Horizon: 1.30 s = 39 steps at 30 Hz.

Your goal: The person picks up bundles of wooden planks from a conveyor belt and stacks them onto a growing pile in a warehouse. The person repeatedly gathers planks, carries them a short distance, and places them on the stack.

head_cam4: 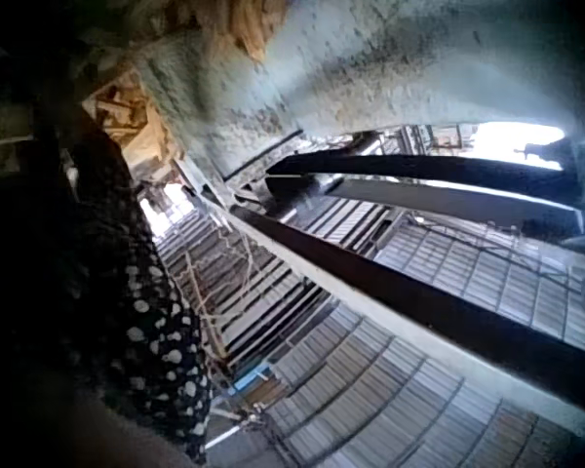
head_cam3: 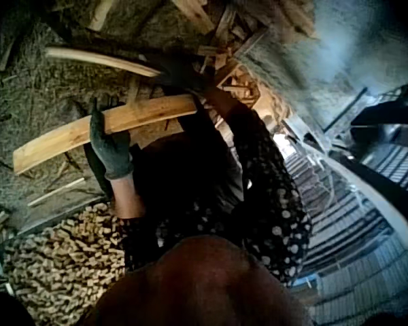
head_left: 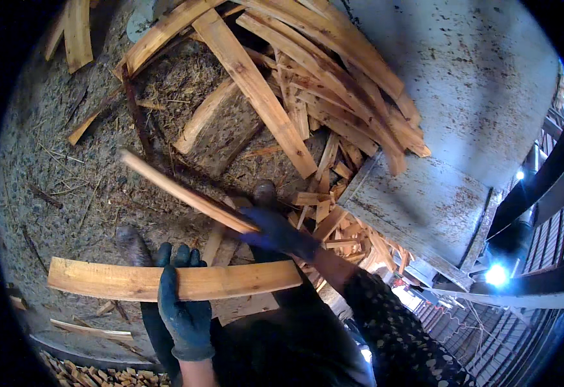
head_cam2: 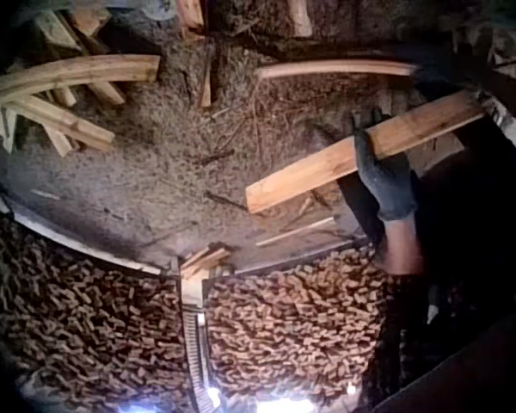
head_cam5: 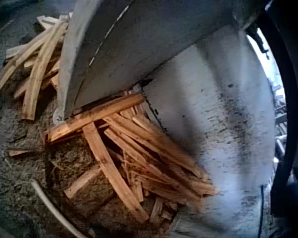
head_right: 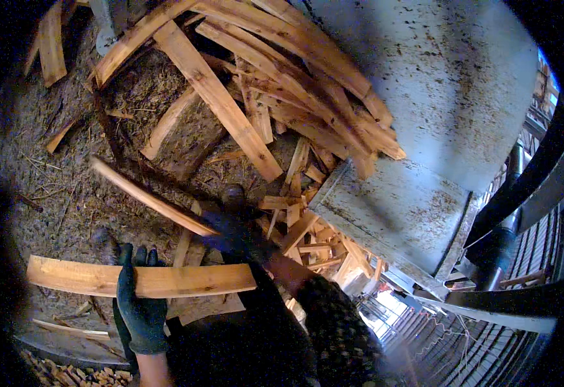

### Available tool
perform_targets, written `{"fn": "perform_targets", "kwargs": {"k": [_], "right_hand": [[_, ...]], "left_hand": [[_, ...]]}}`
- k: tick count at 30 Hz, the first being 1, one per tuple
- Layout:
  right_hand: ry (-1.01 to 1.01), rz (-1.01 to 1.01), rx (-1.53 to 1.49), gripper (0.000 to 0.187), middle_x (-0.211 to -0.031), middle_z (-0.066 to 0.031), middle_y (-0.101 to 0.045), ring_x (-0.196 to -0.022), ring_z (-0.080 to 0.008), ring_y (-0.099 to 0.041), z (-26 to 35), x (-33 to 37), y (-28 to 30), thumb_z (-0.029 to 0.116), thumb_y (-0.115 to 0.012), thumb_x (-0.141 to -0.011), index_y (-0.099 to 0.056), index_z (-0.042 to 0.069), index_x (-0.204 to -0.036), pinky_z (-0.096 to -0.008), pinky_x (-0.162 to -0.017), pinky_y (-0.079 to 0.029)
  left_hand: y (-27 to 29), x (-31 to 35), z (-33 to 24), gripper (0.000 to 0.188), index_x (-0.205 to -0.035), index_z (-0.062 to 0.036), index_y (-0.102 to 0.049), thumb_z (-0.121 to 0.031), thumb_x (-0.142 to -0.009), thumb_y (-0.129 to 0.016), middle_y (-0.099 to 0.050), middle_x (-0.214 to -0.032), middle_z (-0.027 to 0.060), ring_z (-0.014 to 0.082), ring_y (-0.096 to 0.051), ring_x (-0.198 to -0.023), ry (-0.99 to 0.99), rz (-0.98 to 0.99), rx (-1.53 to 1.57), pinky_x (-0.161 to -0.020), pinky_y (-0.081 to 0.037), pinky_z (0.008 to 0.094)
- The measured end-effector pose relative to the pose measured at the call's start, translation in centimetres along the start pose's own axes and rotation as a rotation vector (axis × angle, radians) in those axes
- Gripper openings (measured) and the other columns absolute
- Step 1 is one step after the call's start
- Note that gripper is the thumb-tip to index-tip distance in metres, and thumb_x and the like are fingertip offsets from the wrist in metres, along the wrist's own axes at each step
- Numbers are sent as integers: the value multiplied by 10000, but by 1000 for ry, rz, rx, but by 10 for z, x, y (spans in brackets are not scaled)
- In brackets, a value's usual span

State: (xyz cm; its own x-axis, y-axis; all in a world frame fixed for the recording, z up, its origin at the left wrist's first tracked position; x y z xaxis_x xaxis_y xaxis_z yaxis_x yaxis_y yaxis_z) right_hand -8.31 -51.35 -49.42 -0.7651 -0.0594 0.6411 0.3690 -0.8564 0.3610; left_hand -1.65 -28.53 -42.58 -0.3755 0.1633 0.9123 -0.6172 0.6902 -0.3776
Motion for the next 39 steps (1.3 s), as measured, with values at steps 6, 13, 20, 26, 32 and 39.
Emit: {"fn": "perform_targets", "kwargs": {"k": [6,13,20,26,32,39], "right_hand": [[-1120,693,489,904,-1182,-230,-584,-1031,-344,-615,-115,442,89,467,-705,-715,-282,124,-1437,-438,-898,-477],[-280,-410,385,849,-1309,-234,-476,-1197,-355,-493,-52,97,140,376,-781,-700,-382,2,-1350,-400,-984,-410],[-135,-740,713,748,-1132,-225,-544,-1022,-371,-572,-69,-62,140,291,-784,-662,-444,5,-1264,-447,-828,-483],[-293,-96,162,751,-1236,-213,-522,-1119,-337,-540,39,38,109,350,-742,-736,-403,4,-1310,-428,-920,-444],[-334,313,-366,832,-1415,-191,-371,-1305,-261,-358,135,93,35,276,-682,-839,-181,26,-1454,-356,-1063,-298],[-432,-9,-635,523,-1276,-90,-491,-1134,-160,-492,-4,58,-50,126,-620,-882,-396,-3,-1337,-317,-956,-433]], "left_hand": [[5,3,8,493,-1365,-10,-356,-197,-933,-499,-570,-1166,183,255,-545,-1098,54,44,33,-1006,-397,389],[1,-1,28,486,-1367,-13,-363,-212,-944,-495,-590,-1112,185,243,-574,-1055,39,31,-114,-992,-429,379],[-3,-3,44,493,-1366,-59,-409,-261,-926,-502,-601,-1127,100,195,-590,-983,131,-44,-147,-902,-473,335],[-10,-7,60,564,-1404,-77,-336,-375,-944,-464,-475,-1329,136,253,-478,-1195,164,-4,-126,-1009,-396,418],[1,-1,80,652,-1411,-68,-292,-419,-909,-516,-477,-1307,173,282,-476,-1202,281,22,9,-1008,-403,424],[23,7,37,598,-1376,-46,-325,-218,-866,-585,-546,-1189,226,295,-577,-1065,105,-186,-52,-979,-438,414]]}}
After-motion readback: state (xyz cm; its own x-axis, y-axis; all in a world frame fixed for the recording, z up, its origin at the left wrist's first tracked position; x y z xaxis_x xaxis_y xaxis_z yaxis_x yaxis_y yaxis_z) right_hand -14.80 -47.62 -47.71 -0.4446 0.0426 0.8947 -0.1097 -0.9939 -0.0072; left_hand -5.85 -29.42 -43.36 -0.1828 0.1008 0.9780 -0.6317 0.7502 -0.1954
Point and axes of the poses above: each hand's wrist, its own x-axis away from the middle knuckle, its own y-axis out of the back of the hand, z = x × y, the point moved 5 cm from there along -x, towards the middle knuckle
